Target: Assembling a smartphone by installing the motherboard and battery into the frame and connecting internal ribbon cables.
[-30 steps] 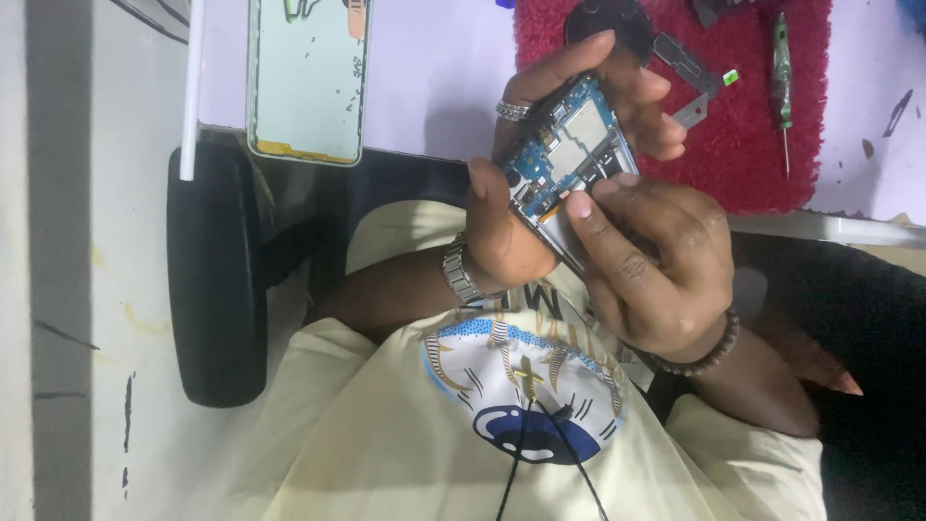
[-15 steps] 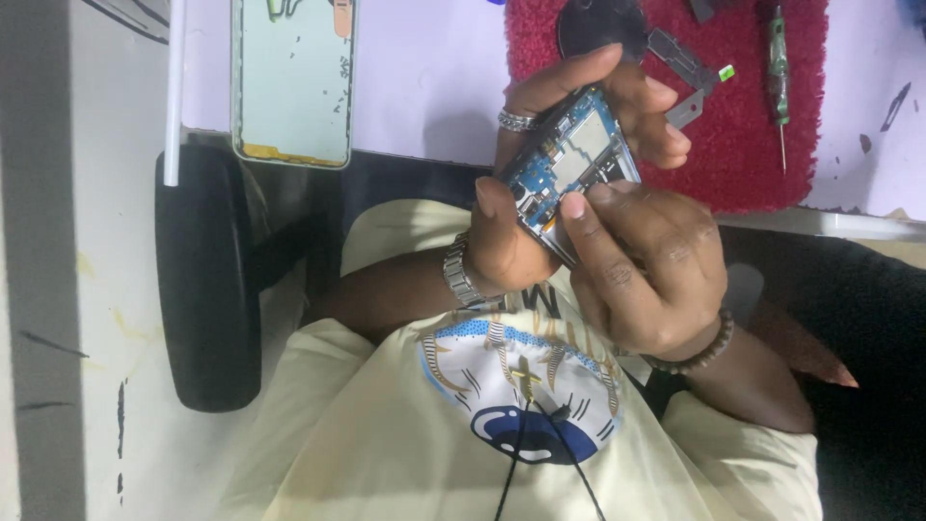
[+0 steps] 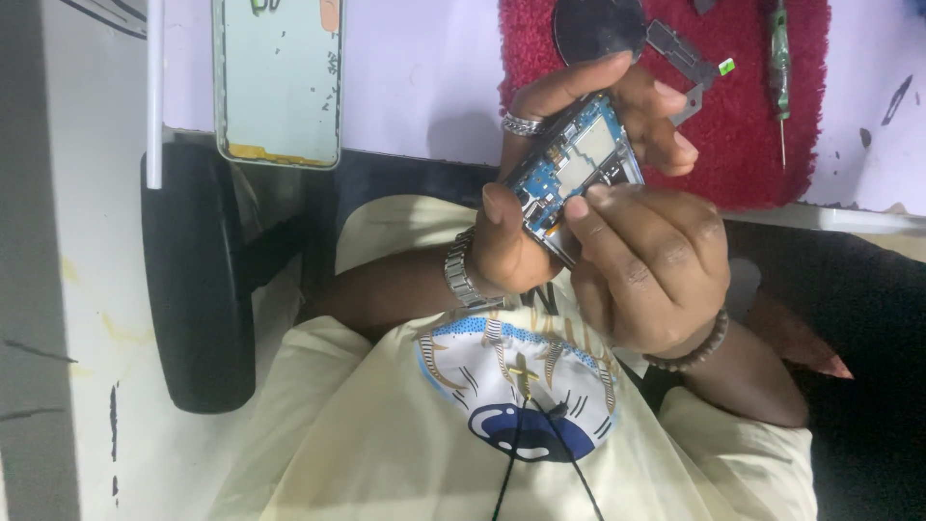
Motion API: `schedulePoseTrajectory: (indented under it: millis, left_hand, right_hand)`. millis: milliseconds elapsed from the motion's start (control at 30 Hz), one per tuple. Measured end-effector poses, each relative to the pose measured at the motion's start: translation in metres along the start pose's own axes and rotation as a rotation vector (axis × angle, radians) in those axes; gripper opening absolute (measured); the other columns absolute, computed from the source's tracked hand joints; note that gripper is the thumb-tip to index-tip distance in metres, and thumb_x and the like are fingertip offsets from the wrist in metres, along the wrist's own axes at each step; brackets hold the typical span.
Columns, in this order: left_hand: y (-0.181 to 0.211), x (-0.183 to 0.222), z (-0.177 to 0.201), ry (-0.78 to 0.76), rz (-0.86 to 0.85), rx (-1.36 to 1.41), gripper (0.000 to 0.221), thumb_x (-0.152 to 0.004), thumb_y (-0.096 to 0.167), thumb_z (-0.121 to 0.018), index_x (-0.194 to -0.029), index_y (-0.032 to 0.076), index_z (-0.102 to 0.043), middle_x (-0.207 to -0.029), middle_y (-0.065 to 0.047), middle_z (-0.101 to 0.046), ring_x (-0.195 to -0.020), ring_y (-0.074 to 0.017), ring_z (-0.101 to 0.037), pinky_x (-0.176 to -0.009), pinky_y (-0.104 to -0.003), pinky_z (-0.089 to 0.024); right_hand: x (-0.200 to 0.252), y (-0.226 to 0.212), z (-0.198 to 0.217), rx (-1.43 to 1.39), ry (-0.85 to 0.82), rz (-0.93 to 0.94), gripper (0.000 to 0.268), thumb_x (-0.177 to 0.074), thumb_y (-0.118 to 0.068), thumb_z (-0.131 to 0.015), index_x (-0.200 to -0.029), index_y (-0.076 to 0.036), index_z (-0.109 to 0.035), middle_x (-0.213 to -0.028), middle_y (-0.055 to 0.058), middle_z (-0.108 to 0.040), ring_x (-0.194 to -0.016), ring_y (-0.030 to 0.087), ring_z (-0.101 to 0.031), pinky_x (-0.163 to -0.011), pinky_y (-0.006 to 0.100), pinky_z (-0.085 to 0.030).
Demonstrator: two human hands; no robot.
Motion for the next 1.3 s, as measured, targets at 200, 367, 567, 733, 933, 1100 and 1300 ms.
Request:
schedulePoseTrajectory:
  millis: [200,367,567,733,933,1100,1300]
  left_hand:
    - [0.0,0.0,0.002,-0.03,0.046,-0.028,0.087,-0.107,0.069,-0.049,-0.167,0.007,-0.049,-0.153,-0.022,-0.066,-0.127,-0.0324,-0.077,-0.12,-0.049,-0.065]
    - [0.0,0.0,0.003,-0.012,0.019,-0.039,0.083,-0.109,0.067,-0.05,-0.166,0.007,-0.05,-0.151,-0.02,-0.066,-0.126,-0.0317,-0.075,-0.118,-0.047,-0.064]
    - [0.001,0.002,-0.001,-0.019,0.045,-0.084,0.081,-0.109,0.067,-0.051,-0.166,0.01,-0.049,-0.153,-0.022,-0.061,-0.128,-0.0302,-0.074,-0.12,-0.047,-0.063]
    - [0.0,0.004,-0.002,-0.002,0.003,-0.108,0.078,-0.11,0.065,-0.052,-0.164,0.01,-0.05,-0.153,-0.018,-0.064,-0.127,-0.0302,-0.074,-0.119,-0.047,-0.062]
    - [0.001,0.003,-0.001,0.018,-0.033,-0.071,0.075,-0.111,0.063,-0.05,-0.163,0.008,-0.051,-0.149,-0.017,-0.065,-0.123,-0.0312,-0.075,-0.117,-0.047,-0.062]
    - [-0.002,-0.004,0.006,0.016,0.049,0.15,0.07,-0.116,0.054,-0.054,-0.165,0.004,-0.054,-0.149,-0.024,-0.07,-0.123,-0.0391,-0.075,-0.115,-0.056,-0.063]
    - [0.002,-0.008,0.008,0.046,0.072,0.238,0.066,-0.12,0.054,-0.051,-0.162,0.003,-0.058,-0.146,-0.023,-0.07,-0.123,-0.0392,-0.073,-0.112,-0.055,-0.063]
  right_hand:
    - [0.005,-0.012,-0.004,0.184,0.066,0.224,0.016,-0.106,0.007,-0.073,-0.12,0.015,-0.075,-0.114,0.025,-0.07,-0.095,0.035,-0.065,-0.074,0.046,-0.067]
    - [0.008,-0.01,-0.005,0.191,0.04,0.156,0.019,-0.108,0.002,-0.07,-0.123,0.012,-0.075,-0.116,0.023,-0.073,-0.095,0.035,-0.071,-0.078,0.044,-0.065]
    - [0.002,-0.015,-0.001,0.209,0.052,0.151,0.018,-0.108,0.001,-0.068,-0.118,0.014,-0.076,-0.114,0.024,-0.072,-0.092,0.035,-0.071,-0.076,0.043,-0.066]
    - [0.006,-0.016,-0.004,0.207,0.068,0.121,0.023,-0.108,0.0,-0.06,-0.117,0.015,-0.076,-0.111,0.025,-0.071,-0.093,0.038,-0.072,-0.078,0.045,-0.067]
    - [0.004,-0.023,-0.005,0.241,0.095,0.06,0.027,-0.111,-0.004,-0.056,-0.119,0.013,-0.076,-0.112,0.026,-0.072,-0.093,0.038,-0.073,-0.082,0.045,-0.067]
    - [-0.009,-0.025,-0.003,0.281,0.07,0.011,0.021,-0.111,-0.002,-0.065,-0.124,0.01,-0.075,-0.113,0.024,-0.073,-0.092,0.037,-0.071,-0.08,0.046,-0.062]
    - [-0.001,-0.024,-0.005,0.126,0.063,-0.052,0.035,-0.113,-0.01,-0.047,-0.129,0.014,-0.068,-0.115,0.031,-0.072,-0.102,0.045,-0.073,-0.092,0.054,-0.065]
Point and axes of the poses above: each hand's wrist, its own x-axis away from the middle knuckle, its own z-axis out of the back of the hand, y = z × x, the point moved 8 cm from there along -x, towards the middle knuckle
